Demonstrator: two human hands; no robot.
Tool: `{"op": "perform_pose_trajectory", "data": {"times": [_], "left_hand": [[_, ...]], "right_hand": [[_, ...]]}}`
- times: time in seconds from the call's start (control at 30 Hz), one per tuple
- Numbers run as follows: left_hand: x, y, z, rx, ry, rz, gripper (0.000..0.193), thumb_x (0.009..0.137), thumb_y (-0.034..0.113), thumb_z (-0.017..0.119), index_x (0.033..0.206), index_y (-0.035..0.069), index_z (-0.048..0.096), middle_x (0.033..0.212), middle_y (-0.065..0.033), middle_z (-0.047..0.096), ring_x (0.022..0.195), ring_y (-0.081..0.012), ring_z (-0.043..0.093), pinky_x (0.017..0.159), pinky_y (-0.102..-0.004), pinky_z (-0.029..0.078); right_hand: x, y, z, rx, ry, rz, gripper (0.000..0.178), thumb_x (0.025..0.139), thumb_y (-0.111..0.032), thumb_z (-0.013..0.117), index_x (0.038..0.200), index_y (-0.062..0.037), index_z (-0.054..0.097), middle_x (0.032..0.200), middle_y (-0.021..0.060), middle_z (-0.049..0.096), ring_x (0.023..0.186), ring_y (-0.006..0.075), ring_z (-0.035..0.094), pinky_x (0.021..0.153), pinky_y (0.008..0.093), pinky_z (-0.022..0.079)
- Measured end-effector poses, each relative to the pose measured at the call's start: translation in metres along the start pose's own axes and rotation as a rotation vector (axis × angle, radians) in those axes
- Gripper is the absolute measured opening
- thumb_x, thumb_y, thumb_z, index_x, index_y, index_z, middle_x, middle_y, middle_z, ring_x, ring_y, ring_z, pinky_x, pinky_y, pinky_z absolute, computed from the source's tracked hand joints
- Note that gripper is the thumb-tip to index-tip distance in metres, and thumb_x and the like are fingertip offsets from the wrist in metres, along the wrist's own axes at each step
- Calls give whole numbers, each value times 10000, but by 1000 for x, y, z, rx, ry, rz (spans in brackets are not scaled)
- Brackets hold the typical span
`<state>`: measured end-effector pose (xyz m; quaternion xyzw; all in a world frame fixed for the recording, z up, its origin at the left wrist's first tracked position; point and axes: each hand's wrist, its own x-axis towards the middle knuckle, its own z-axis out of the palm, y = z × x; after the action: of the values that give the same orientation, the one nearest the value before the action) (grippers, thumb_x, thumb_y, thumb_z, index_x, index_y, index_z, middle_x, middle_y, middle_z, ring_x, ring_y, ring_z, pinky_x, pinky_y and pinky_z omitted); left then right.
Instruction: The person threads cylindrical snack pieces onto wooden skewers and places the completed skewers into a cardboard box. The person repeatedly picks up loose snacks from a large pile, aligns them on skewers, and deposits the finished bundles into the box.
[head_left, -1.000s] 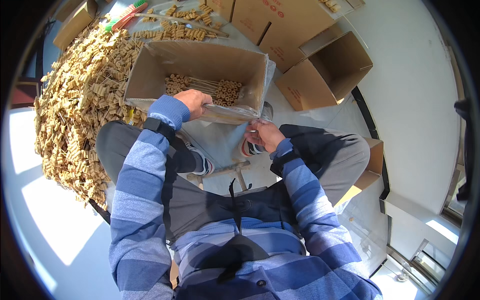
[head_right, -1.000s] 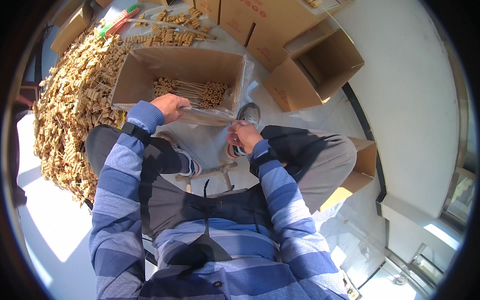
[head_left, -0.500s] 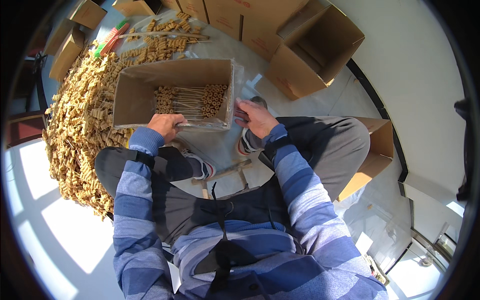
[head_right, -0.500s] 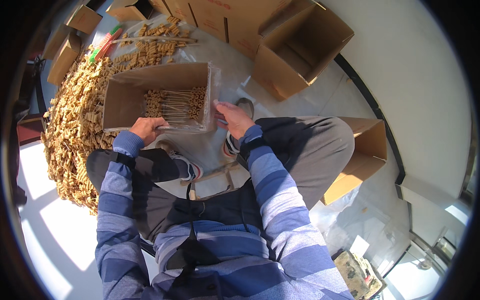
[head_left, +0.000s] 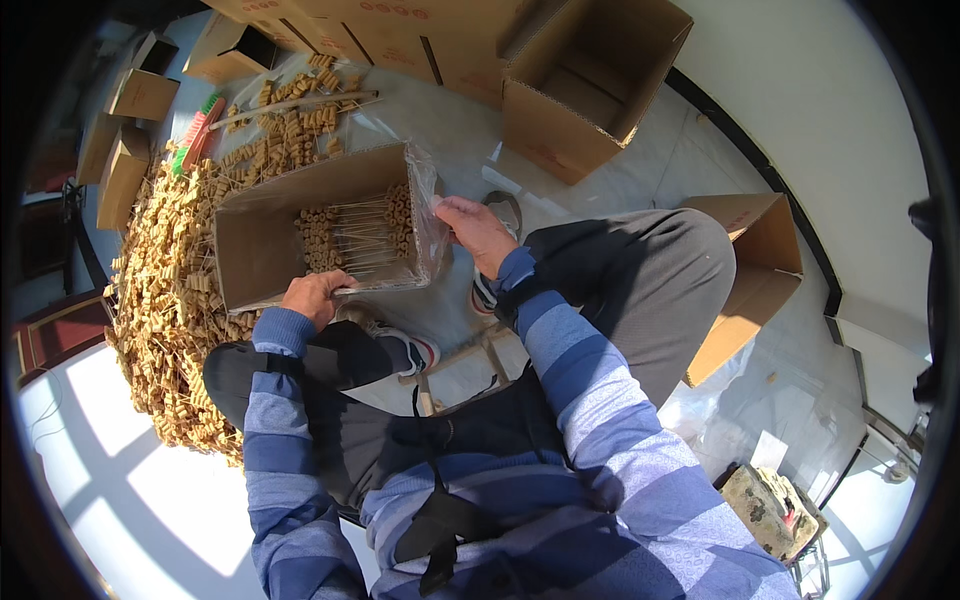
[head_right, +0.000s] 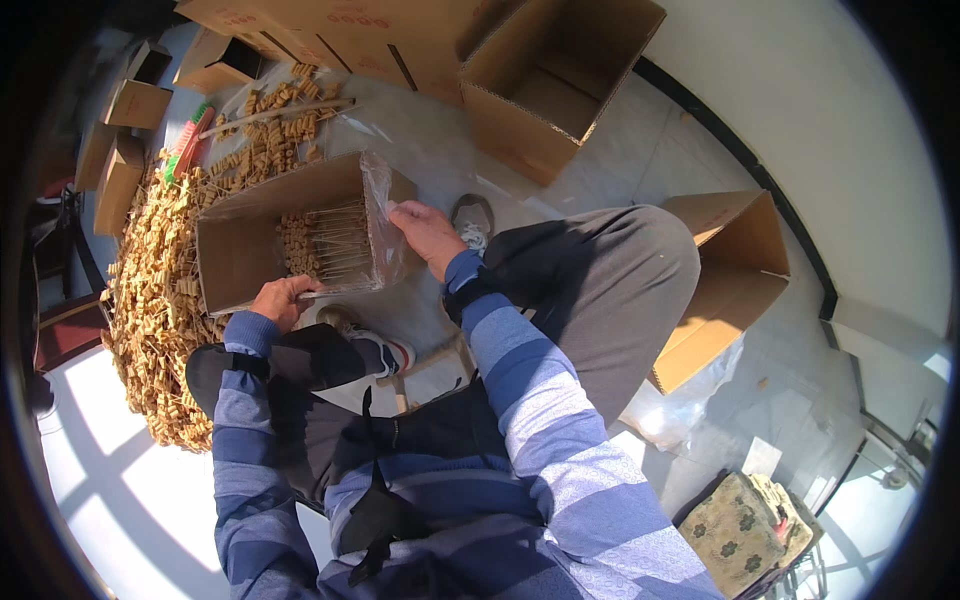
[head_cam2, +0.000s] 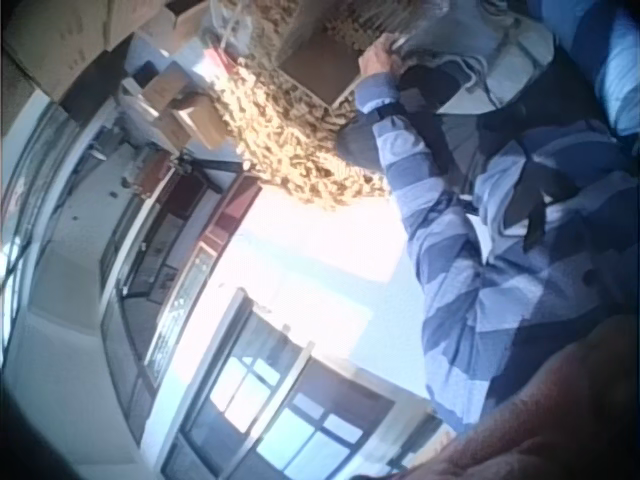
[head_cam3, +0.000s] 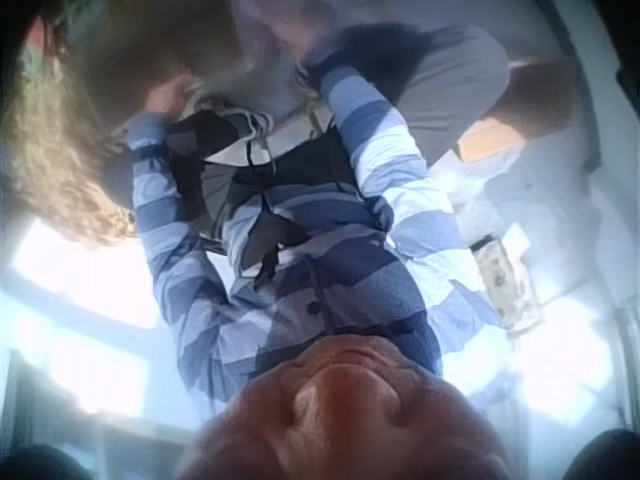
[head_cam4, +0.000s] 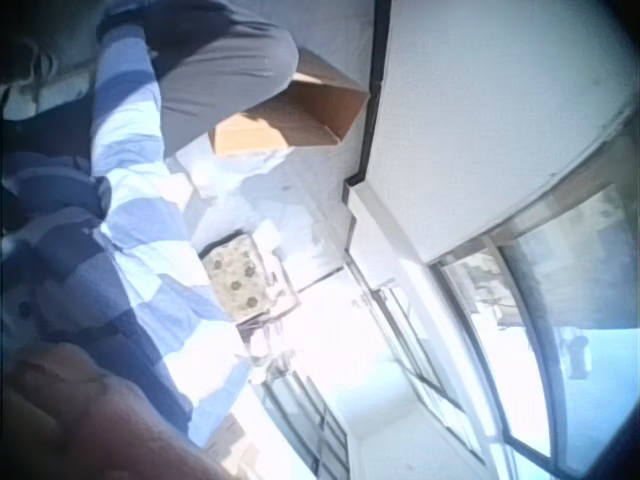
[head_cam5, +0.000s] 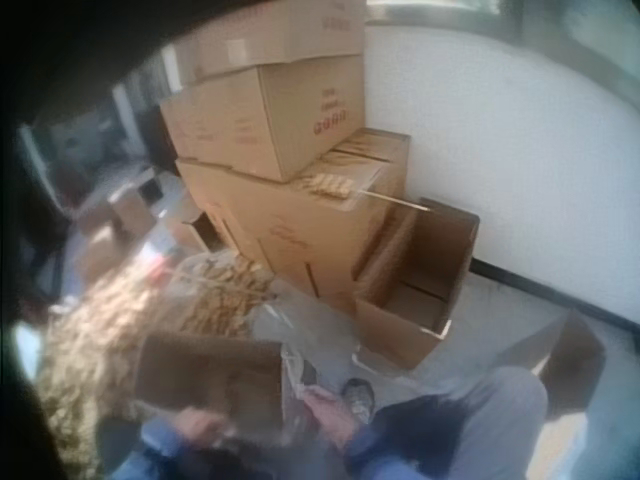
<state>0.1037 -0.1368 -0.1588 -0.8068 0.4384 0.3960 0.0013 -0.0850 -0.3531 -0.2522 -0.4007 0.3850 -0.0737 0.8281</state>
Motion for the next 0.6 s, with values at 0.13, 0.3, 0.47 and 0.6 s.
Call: {"op": "perform_pose_trajectory", "data": {"times": [0.13, 0.3, 0.47, 0.6], "left_hand": [[3, -3, 2, 8, -10, -7, 395, 801, -43, 616, 1144, 135, 699, 1047, -181, 715, 995, -380, 673, 881, -424, 541], [4, -8, 7, -8, 12, 31, 409, 771, -82, 574, 1106, 111, 706, 1031, -194, 709, 987, -397, 668, 859, -431, 538], [7, -18, 13, -11, 40, 102, 374, 782, -79, 581, 1079, 110, 711, 1006, -196, 710, 967, -400, 671, 823, -423, 536], [10, -20, 12, -44, -15, 89, 325, 811, -30, 630, 1093, 111, 708, 1019, -186, 713, 970, -382, 678, 833, -408, 539]], "right_hand": [[-39, 15, 32, -1037, 283, -529, 186, 910, -119, 586, 1054, -6, 620, 1036, 169, 672, 1021, 333, 637, 885, 397, 510], [-46, 12, 27, -1093, 136, -377, 248, 835, -57, 588, 1071, 1, 640, 1075, 217, 653, 1026, 398, 631, 889, 453, 521], [5, 9, 6, -449, 268, -184, 255, 861, -118, 649, 1089, -5, 651, 975, 159, 687, 926, 299, 676, 812, 394, 536], [25, 11, 8, -153, 96, -39, 243, 926, -159, 644, 1117, -9, 633, 973, 64, 654, 897, 156, 614, 762, 299, 510]]}}
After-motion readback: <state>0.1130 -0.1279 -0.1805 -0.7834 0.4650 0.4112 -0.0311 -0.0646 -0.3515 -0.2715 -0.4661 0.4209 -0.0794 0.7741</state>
